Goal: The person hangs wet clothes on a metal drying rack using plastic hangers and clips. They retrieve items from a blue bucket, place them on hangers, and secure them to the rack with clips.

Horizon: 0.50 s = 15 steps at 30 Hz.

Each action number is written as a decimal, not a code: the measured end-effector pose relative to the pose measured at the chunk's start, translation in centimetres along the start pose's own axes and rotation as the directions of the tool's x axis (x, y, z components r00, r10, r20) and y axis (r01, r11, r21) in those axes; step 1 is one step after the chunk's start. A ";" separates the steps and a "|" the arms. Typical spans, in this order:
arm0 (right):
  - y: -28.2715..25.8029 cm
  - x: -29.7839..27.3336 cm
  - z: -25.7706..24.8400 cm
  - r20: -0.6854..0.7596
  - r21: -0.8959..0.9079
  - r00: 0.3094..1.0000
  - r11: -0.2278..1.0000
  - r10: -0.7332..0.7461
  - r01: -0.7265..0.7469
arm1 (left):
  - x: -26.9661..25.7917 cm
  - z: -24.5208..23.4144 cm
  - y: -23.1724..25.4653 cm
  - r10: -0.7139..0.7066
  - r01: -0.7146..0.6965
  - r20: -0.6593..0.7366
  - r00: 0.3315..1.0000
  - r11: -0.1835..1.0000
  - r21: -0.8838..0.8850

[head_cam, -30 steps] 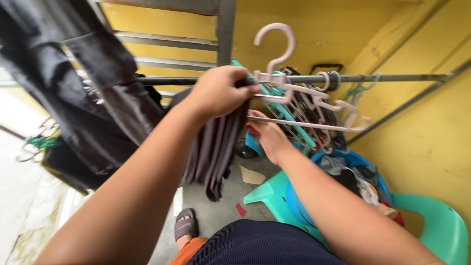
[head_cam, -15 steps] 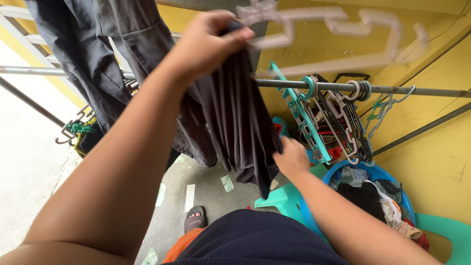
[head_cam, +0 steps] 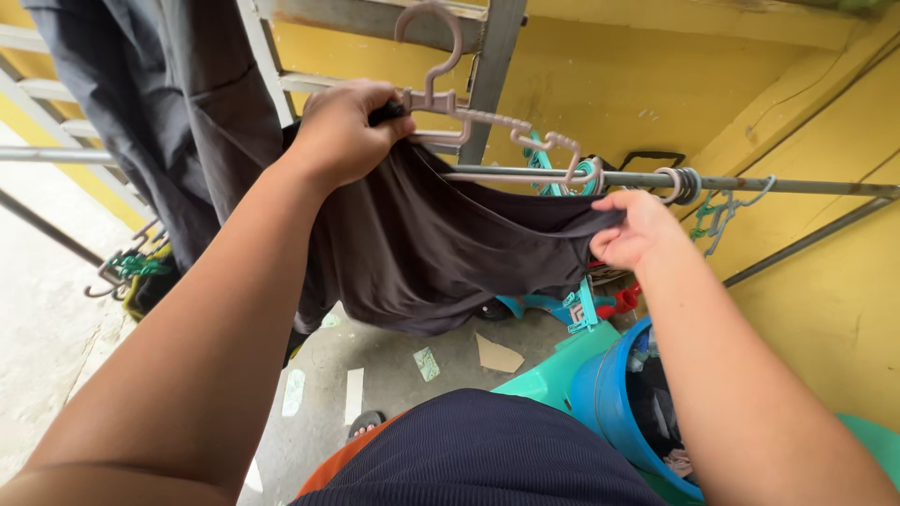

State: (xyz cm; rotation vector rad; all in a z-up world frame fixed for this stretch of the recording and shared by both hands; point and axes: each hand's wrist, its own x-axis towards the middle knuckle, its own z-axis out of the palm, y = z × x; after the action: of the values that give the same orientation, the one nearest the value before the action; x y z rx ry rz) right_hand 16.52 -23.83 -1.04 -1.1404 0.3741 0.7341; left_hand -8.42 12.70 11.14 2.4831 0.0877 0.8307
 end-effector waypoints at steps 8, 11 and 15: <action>-1.3 -6.0 5.6 -0.283 -0.654 0.672 0.651 -0.684 0.386 | 0.3 1.5 0.5 0.013 -0.013 -0.041 0.999 1.000 0.012; -0.8 -7.8 6.9 -0.504 -0.194 0.790 0.937 -0.349 0.291 | 0.5 1.1 1.8 -0.008 0.004 -0.049 0.999 0.997 -0.079; 0.1 -7.5 7.7 -0.345 0.335 0.930 0.942 0.129 -0.007 | 0.7 0.6 4.2 0.008 -0.017 -0.051 0.999 0.983 -0.182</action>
State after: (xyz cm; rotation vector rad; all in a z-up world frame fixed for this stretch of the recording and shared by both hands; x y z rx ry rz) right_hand 10.39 -19.21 6.48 -0.9439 0.8238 0.4932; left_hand -7.93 8.96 13.15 2.2939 0.0131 0.8665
